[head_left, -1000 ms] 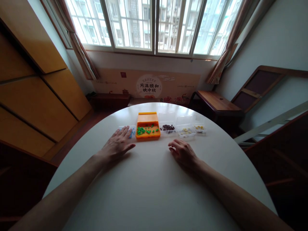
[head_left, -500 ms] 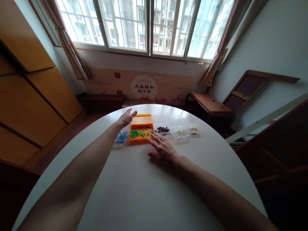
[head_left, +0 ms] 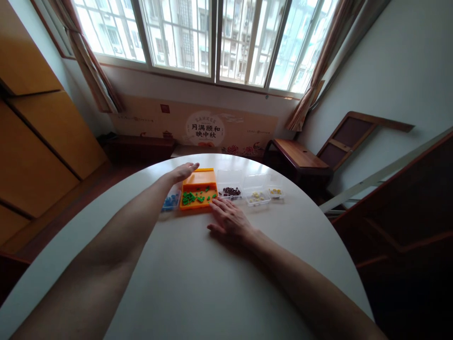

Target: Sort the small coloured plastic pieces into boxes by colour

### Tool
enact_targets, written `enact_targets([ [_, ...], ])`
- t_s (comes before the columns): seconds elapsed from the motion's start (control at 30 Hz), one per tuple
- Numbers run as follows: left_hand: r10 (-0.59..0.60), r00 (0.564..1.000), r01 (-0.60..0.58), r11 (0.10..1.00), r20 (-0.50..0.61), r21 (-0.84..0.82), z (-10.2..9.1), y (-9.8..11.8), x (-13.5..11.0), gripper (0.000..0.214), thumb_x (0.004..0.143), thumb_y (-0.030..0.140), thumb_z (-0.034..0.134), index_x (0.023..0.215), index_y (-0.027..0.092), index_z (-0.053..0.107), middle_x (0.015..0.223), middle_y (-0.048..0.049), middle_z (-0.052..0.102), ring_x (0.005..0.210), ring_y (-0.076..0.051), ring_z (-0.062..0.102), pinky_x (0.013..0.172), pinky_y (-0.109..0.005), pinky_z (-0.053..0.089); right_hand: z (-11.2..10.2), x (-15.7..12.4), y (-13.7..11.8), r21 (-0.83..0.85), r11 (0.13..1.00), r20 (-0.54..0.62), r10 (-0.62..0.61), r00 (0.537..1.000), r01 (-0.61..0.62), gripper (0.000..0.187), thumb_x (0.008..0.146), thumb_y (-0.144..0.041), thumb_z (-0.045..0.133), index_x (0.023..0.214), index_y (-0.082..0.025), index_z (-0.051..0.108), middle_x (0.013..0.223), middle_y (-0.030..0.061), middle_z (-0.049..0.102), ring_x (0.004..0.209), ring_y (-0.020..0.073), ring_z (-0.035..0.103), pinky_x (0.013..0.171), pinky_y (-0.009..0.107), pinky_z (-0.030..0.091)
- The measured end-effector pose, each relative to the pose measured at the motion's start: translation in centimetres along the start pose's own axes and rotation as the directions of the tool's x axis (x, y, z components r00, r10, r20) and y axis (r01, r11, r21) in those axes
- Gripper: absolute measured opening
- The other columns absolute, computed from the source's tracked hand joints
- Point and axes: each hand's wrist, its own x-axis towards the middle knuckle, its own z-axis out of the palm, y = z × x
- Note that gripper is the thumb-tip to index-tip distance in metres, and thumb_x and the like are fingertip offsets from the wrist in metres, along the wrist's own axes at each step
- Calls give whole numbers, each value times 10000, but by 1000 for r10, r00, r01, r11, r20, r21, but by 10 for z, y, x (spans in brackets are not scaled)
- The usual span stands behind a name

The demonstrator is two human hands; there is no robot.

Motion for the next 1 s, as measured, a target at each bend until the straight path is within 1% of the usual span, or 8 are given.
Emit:
enact_targets([
  [0.13,26,994,-24,999,-107,21,-17,16,-12,523,840,523,463,1082,88,626,1089,-174,654,978,-303,606,879,-382,448,2,0,1,5,1000,4,1,1000,-1,673,907,-524,474,1429,-109,381,1473,153,405,1402,269,300,1160,448,242],
  [0.27,179,956,-173,984,-231,45,-30,30,-51,486,897,478,384,1224,158,548,1194,-102,586,1053,-231,568,941,-332,436,5,-4,-2,25,1000,-42,-3,999,4,635,898,-500,506,1409,-134,415,1458,152,424,1388,286,317,1134,470,280],
  [0.37,425,872,-402,905,-244,140,-28,34,-93,526,885,507,427,1273,165,525,1169,-100,592,1054,-244,569,940,-371,448,0,-4,-2,48,999,-196,12,980,-3,474,909,-418,507,1303,-156,525,1372,142,513,1304,280,423,1088,450,344],
  [0.43,484,846,-446,873,-226,198,-24,32,-119,531,904,519,407,1289,169,508,1173,-103,602,963,-231,609,890,-382,474,-10,3,5,71,996,-335,65,940,-44,407,920,-363,478,1275,-172,535,1311,134,551,1237,263,479,1050,433,382],
  [0.53,564,818,-503,796,-111,337,-16,27,-147,502,926,509,387,1232,154,567,1160,-128,634,1028,-274,599,926,-439,451,-31,23,28,78,983,-461,186,868,-169,527,897,-405,506,1359,-162,433,1359,162,491,1269,293,438,1052,473,369],
  [0.67,605,778,-615,680,167,400,-6,19,-166,460,936,455,408,1291,196,543,1304,-120,588,1206,-294,530,997,-472,419,-51,53,62,-42,968,-268,226,936,-246,845,793,-554,622,1430,-83,326,1465,226,360,1384,367,281,1128,517,242],
  [0.8,607,746,-663,635,274,397,1,13,-174,434,927,376,447,1318,206,527,1392,-105,521,1330,-278,430,1086,-470,362,-54,61,71,-177,963,-47,199,979,-204,943,745,-601,657,1438,-59,318,1459,241,376,1386,381,286,1145,542,175],
  [1.0,581,755,-649,603,303,464,4,12,-179,512,928,422,453,1362,152,475,1431,-124,471,1367,-281,379,1128,-459,331,-48,34,43,-319,939,-138,92,986,-132,680,874,-488,556,1350,-16,439,1296,242,536,1294,339,419,1154,506,177],
])
